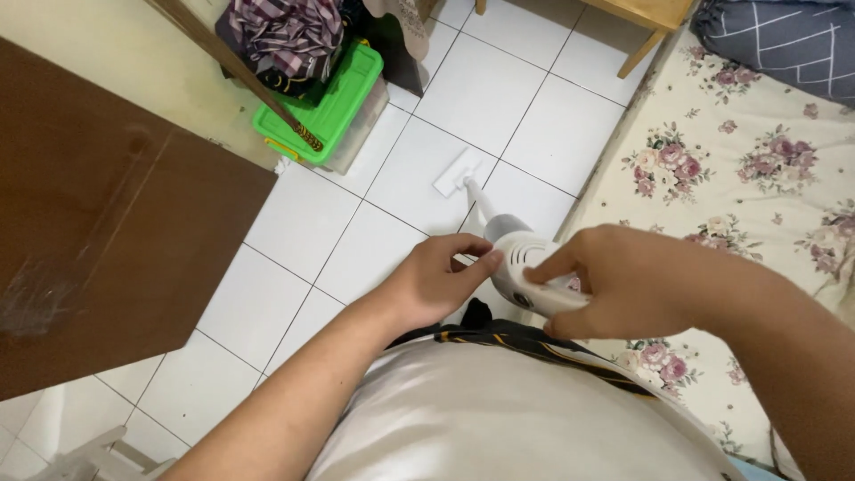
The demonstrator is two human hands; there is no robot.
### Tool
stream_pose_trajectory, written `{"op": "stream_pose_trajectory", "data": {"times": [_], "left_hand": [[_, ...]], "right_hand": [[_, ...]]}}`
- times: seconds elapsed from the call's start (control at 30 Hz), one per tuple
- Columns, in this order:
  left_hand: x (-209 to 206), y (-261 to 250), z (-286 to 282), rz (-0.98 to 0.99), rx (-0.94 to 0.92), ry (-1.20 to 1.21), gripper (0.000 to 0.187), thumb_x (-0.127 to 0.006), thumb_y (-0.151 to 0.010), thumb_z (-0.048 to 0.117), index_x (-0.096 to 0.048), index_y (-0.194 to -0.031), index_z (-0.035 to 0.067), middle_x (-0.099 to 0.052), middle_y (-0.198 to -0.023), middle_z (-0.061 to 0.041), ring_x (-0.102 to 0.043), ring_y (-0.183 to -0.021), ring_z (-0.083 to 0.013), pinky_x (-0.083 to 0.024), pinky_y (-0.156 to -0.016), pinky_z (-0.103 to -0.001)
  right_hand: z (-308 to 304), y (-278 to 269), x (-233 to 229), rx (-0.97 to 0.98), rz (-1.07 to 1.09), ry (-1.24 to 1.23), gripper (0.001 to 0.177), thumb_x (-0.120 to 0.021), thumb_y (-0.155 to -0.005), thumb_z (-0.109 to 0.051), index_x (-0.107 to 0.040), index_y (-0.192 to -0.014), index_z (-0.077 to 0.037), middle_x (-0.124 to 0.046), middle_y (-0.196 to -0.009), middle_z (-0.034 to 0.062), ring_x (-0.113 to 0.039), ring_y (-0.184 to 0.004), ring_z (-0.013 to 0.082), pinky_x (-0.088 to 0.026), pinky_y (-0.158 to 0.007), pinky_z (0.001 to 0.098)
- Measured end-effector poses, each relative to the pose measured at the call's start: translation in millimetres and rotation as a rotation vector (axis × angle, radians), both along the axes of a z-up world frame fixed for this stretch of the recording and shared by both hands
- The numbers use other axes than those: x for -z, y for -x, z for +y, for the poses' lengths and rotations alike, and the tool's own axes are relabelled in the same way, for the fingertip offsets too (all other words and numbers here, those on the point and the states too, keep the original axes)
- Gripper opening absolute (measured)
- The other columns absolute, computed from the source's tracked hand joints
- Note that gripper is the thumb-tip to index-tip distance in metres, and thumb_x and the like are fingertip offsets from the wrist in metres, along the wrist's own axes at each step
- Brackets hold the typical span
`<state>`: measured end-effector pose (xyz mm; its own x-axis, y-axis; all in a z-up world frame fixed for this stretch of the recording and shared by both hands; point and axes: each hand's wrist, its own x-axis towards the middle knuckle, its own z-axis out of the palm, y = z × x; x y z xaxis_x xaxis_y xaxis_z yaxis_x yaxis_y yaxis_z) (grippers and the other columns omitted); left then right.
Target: Examining and checking a handheld vacuum cleaner.
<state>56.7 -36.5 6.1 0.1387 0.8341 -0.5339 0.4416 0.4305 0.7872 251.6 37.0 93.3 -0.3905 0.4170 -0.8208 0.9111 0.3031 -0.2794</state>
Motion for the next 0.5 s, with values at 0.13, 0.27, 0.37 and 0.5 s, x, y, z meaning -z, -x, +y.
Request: {"op": "stream_pose_trajectory", "data": {"times": [0.13, 0.27, 0.37, 0.5], "left_hand": [[-8, -4, 0, 0.02, 0.002, 0.057, 0.054, -0.06, -0.092, 0.046, -0.069, -0.129, 0.008, -0.078, -0.104, -0.015, -0.074, -0.092, -0.0233, -0.06, -0.082, -0.036], [11, 4, -5, -0.041, 0.009, -0.021, 0.055, -0.06, -0.094, 0.047, -0.066, -0.13, 0.006, -0.076, -0.116, -0.011, -0.073, -0.099, -0.0217, -0.059, -0.086, -0.035], [17, 7, -15, -0.05, -0.078, -0.088, 0.057, -0.06, -0.093, 0.046, -0.062, -0.135, 0.007, -0.072, -0.127, -0.011, -0.071, -0.104, -0.0217, -0.059, -0.087, -0.034], [19, 18, -19, -0.089, -0.138, -0.111, 0.058, -0.058, -0.095, 0.045, -0.059, -0.138, 0.007, -0.068, -0.133, -0.011, -0.072, -0.105, -0.0248, -0.058, -0.089, -0.035]], "right_hand": [[-1, 7, 13, 0.044, -0.022, 0.017, 0.063, -0.079, -0.081, -0.037, -0.063, -0.14, -0.025, -0.083, -0.079, 0.0167, -0.067, -0.059, 0.0218, -0.054, -0.066, 0.0386], [10, 3, 56, 0.255, 0.202, 0.039, 0.071, -0.083, -0.075, -0.031, -0.062, -0.143, -0.024, -0.076, -0.069, 0.0076, -0.062, -0.048, 0.0184, -0.053, -0.05, 0.0354], [14, 10, 51, 0.363, 0.204, 0.018, 0.068, -0.082, -0.079, -0.029, -0.062, -0.144, -0.026, -0.072, -0.061, 0.0099, -0.056, -0.045, 0.0163, -0.046, -0.045, 0.0319], [10, 23, 8, 0.363, 0.14, 0.046, 0.062, -0.084, -0.081, -0.028, -0.066, -0.141, -0.027, -0.072, -0.063, 0.0111, -0.054, -0.045, 0.0183, -0.045, -0.047, 0.0345]]}}
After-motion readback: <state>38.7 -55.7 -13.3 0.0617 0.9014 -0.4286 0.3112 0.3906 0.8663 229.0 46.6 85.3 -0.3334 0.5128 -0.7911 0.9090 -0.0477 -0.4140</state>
